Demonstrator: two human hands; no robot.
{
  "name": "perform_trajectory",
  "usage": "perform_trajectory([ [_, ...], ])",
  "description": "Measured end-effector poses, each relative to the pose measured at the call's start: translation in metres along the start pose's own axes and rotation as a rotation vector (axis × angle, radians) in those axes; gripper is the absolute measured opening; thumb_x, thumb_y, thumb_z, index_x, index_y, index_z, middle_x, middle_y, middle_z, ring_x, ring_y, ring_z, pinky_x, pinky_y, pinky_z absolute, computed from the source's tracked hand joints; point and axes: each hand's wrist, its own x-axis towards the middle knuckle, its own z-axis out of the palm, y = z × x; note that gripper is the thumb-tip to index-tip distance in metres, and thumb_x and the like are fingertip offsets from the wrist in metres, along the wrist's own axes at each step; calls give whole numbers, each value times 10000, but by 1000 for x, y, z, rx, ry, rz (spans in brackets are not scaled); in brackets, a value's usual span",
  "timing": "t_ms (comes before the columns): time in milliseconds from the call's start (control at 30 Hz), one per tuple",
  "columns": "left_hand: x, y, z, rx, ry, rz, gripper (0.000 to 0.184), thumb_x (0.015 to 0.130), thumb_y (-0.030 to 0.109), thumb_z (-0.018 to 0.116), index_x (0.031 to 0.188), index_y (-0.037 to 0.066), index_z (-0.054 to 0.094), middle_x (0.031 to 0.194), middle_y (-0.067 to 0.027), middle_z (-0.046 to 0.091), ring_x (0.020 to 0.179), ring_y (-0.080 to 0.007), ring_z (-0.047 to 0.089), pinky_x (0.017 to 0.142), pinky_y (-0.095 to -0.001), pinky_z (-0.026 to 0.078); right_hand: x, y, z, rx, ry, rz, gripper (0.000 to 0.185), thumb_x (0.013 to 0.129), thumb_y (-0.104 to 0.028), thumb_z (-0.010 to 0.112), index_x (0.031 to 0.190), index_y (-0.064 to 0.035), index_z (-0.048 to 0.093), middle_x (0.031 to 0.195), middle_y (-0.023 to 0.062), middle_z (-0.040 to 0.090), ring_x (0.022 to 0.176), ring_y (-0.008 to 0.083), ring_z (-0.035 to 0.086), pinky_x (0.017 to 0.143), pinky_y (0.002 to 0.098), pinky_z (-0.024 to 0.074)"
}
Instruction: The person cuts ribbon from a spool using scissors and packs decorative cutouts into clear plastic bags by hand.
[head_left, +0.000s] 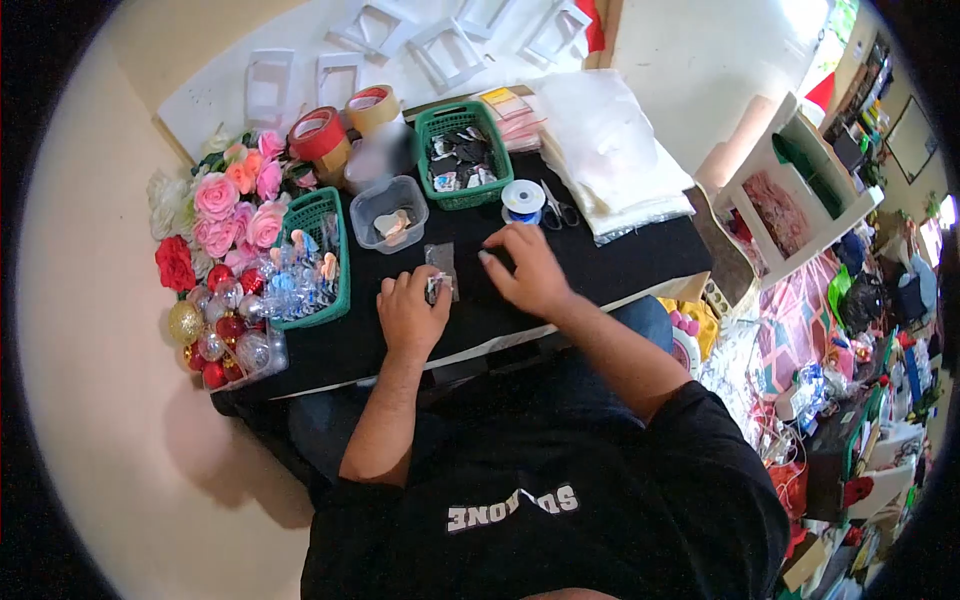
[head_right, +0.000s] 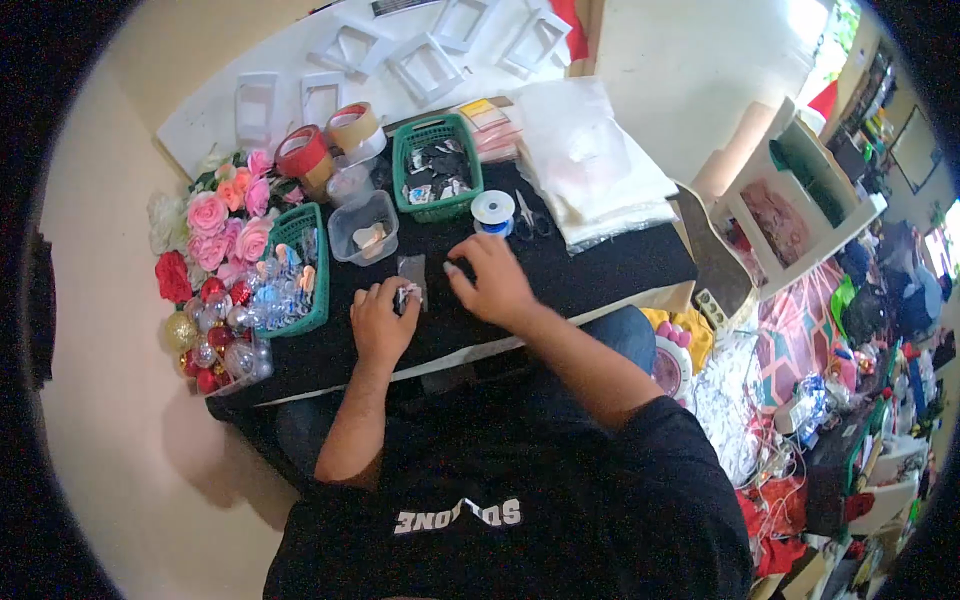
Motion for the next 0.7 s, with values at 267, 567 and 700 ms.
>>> perform_trajectory([
  [267,2,50,-9,-53,129,215,155,827,225,676,948,135,642,848,-30,579,888,-272,529,787,-422,386,-29,69,-58,-496,83,60,313,912,-343,614,1036,-56,642,1014,134,589,999,327,538,895,429,436],
  [567,62,114,75,80,-29,179,186,851,325,674,868,141,698,824,-35,671,827,-264,595,744,-428,418,-32,78,-65,-348,-1,347,227,787,-277,641,878,-76,585,858,115,650,882,326,609,786,457,463],
  [700,69,119,96,125,-52,124,210,855,352,664,869,145,698,848,-43,686,861,-274,612,748,-442,419,-33,79,-65,-320,91,271,202,781,-238,651,861,-67,582,763,142,641,784,352,619,722,470,484],
])
